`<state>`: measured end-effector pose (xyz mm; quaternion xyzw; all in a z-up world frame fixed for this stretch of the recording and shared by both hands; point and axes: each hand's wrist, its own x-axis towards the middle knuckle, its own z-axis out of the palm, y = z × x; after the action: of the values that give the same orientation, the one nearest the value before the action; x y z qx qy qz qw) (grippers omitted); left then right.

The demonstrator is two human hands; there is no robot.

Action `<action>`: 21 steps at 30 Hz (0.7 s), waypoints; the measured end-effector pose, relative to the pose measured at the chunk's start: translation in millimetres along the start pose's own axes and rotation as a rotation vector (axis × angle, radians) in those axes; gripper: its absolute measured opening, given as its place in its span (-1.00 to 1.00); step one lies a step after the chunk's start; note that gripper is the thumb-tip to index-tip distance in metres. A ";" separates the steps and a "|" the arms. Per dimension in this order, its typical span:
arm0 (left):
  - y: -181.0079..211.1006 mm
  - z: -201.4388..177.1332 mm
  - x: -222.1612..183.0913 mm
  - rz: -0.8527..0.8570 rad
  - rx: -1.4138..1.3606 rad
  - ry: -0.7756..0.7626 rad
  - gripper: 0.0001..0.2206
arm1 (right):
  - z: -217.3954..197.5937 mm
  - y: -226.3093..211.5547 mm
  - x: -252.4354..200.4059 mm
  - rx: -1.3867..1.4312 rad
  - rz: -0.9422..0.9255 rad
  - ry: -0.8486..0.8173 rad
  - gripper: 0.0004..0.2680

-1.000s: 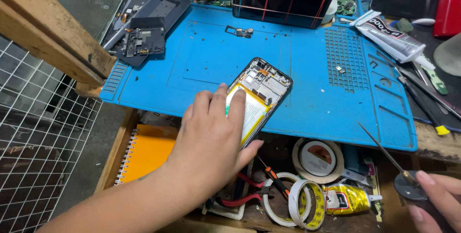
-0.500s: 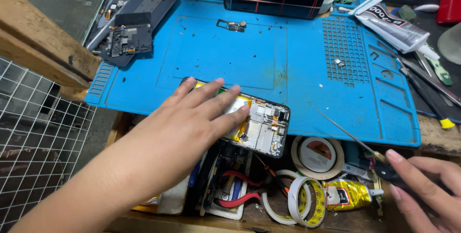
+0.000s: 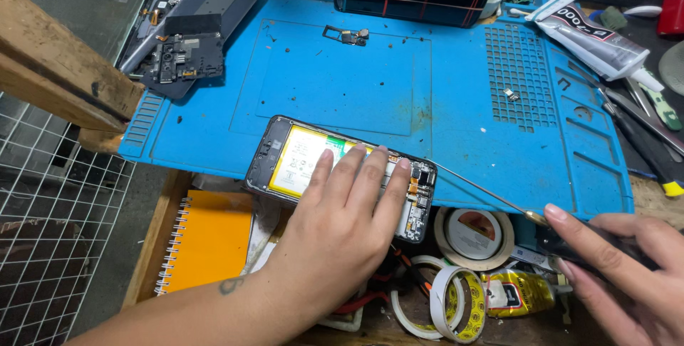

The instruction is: The person uses a screwdriver to remove screws from the internal frame of a disassembled smartphone. They carefully unscrew fasteners near the battery and logic board area, placing the removed screws on the blue work mat. The device remains open throughout the process, exposing the battery and internal components.

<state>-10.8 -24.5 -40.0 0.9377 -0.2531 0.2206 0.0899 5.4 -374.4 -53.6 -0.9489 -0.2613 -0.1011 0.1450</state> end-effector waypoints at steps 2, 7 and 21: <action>-2.8 1.8 -2.2 -0.017 -0.008 -0.027 -0.50 | 0.2 0.0 2.2 0.011 0.006 -0.018 -0.52; -42.7 -8.5 -5.5 0.028 -0.094 -0.061 -0.17 | 5.3 -5.0 3.1 0.009 0.003 0.023 -0.53; -11.8 -38.7 -10.4 -0.124 0.035 0.072 -0.34 | 19.0 9.3 -24.8 0.121 -0.047 0.172 -0.56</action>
<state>-27.1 0.9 -11.1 0.9444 -0.1871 0.2527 0.0963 -8.4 -387.3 -80.2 -0.9199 -0.2756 -0.1698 0.2213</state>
